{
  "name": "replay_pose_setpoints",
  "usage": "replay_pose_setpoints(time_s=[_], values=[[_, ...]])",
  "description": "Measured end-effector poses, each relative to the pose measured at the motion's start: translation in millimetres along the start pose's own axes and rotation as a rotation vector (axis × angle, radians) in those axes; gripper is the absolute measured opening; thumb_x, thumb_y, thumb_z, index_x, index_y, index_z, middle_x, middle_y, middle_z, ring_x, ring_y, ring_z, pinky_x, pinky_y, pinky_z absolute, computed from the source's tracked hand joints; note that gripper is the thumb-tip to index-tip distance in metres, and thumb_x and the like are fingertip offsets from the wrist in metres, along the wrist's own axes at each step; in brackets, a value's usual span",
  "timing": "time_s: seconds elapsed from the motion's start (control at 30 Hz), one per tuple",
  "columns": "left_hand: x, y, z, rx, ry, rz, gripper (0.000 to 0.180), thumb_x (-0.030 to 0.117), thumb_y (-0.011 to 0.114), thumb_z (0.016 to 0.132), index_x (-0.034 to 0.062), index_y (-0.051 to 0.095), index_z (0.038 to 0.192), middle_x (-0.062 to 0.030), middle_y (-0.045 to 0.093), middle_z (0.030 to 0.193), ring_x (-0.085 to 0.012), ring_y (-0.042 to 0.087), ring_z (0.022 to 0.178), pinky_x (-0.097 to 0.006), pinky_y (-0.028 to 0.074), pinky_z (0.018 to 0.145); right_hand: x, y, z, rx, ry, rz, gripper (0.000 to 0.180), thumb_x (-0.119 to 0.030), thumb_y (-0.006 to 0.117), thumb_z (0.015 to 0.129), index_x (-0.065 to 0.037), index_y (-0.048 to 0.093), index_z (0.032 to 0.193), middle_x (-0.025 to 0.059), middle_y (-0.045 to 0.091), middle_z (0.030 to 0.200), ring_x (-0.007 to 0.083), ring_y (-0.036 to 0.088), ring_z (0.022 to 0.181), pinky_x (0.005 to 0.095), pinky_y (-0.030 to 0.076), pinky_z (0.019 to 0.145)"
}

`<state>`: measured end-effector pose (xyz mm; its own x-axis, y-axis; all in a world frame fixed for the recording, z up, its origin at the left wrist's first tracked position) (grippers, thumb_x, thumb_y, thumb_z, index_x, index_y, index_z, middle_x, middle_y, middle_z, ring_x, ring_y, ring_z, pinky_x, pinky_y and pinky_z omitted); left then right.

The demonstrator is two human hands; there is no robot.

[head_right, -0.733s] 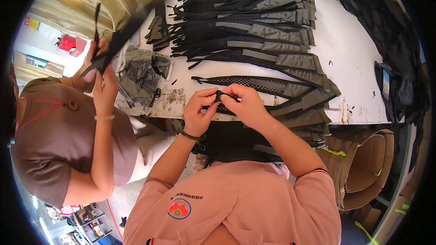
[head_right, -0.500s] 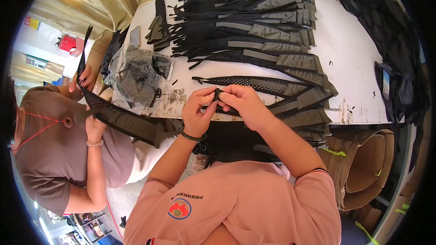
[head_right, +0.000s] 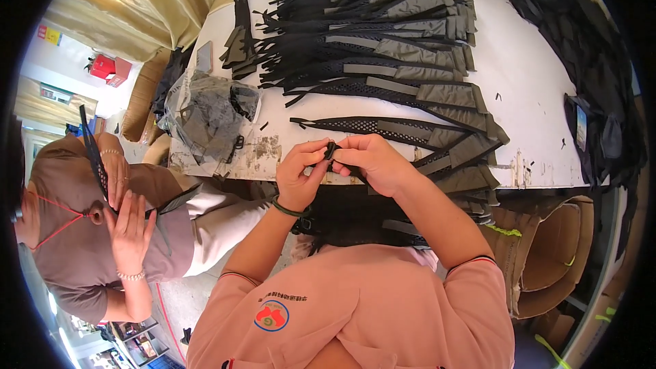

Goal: Manually inspect, sort, and organize black mesh backpack shoulder straps at a workstation.

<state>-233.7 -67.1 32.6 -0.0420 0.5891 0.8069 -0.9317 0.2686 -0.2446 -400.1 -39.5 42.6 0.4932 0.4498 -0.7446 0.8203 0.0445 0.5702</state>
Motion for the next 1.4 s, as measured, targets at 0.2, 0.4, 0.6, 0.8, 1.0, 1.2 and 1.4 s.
replay_pose_setpoints(time_s=[0.2, 0.4, 0.6, 0.8, 1.0, 1.2, 1.4], values=[[-4.4, -3.2, 2.9, -0.022, 0.021, 0.021, 0.019, -0.011, 0.065, 0.075, 0.0002, 0.06, 0.091, -0.0165, 0.063, 0.106, -0.0217, 0.064, 0.088, -0.027, 0.053, 0.071, -10.8, 1.5, -1.4, 0.06, -0.219, -0.382, 0.009, -0.002, 0.064, 0.082, 0.003, 0.061, 0.089, 0.0081, 0.063, 0.08, 0.0121, 0.059, 0.067, 0.0236, 0.048, 0.064], [3.4, -2.5, 4.1, 0.039, -0.131, -0.102, 0.018, -0.01, 0.061, 0.078, 0.0, 0.059, 0.092, -0.0109, 0.063, 0.101, -0.0185, 0.062, 0.093, -0.027, 0.051, 0.076, -25.8, 16.9, -8.4, 0.021, -0.383, -0.692, 0.011, 0.0, 0.065, 0.079, -0.003, 0.061, 0.089, 0.0042, 0.064, 0.08, 0.0115, 0.061, 0.072, 0.0297, 0.05, 0.076], [-11.1, 7.5, 3.7, 0.089, -0.856, -1.156, 0.008, 0.005, 0.057, 0.088, 0.0018, 0.057, 0.095, -0.0026, 0.059, 0.092, -0.0124, 0.055, 0.085, -0.023, 0.044, 0.075, -15.3, 15.6, -7.7, 0.075, -0.805, -1.151, 0.012, 0.001, 0.063, 0.077, -0.006, 0.061, 0.086, 0.0027, 0.064, 0.079, 0.0211, 0.061, 0.072, 0.0434, 0.035, 0.102], [-4.4, 14.5, 1.1, 0.077, -0.82, -0.943, 0.008, 0.013, 0.058, 0.091, 0.0056, 0.056, 0.092, -0.0024, 0.059, 0.083, -0.0094, 0.056, 0.068, -0.023, 0.047, 0.061, -9.2, 21.2, -15.8, 0.226, -0.999, -1.238, 0.012, 0.002, 0.062, 0.076, -0.006, 0.059, 0.084, 0.0083, 0.058, 0.093, 0.0217, 0.055, 0.075, 0.0373, 0.041, 0.088], [-5.9, 21.3, 3.1, 0.179, -0.728, -0.78, 0.009, 0.011, 0.061, 0.089, 0.0039, 0.056, 0.089, -0.0025, 0.062, 0.081, -0.0072, 0.057, 0.068, -0.022, 0.05, 0.062, -6.7, 19.6, -20.0, 0.118, -0.577, -0.541, 0.013, 0.006, 0.06, 0.08, -0.003, 0.056, 0.088, 0.0024, 0.057, 0.084, 0.0058, 0.053, 0.07, 0.019, 0.043, 0.061], [-2.1, 21.5, 2.4, 0.238, -0.649, -0.714, 0.008, 0.006, 0.064, 0.086, 0.0019, 0.058, 0.087, -0.003, 0.062, 0.082, -0.007, 0.057, 0.07, -0.022, 0.049, 0.065, -1.1, 8.2, -12.9, 0.197, -0.362, -0.265, 0.026, 0.004, 0.069, 0.074, -0.008, 0.049, 0.086, -0.0044, 0.051, 0.076, 0.0024, 0.047, 0.068, 0.0179, 0.039, 0.062], [3.2, 19.2, 3.4, 0.146, -0.472, -0.511, 0.009, 0.001, 0.066, 0.083, -0.0004, 0.06, 0.09, -0.0048, 0.063, 0.085, -0.0099, 0.058, 0.076, -0.023, 0.049, 0.072, -2.3, 6.3, -12.3, 0.203, -0.309, -0.222, 0.027, 0.005, 0.069, 0.073, -0.008, 0.048, 0.085, -0.0039, 0.05, 0.073, 0.0033, 0.047, 0.066, 0.0175, 0.038, 0.061]])
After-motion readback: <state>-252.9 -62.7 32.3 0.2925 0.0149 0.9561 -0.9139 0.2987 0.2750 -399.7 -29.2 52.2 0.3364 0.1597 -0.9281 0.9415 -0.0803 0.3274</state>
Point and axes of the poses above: each hand's wrist, its own z-axis towards the middle knuckle, its own y-axis out of the palm, x = y × z, the point moved 2 cm from there along z, towards the middle knuckle
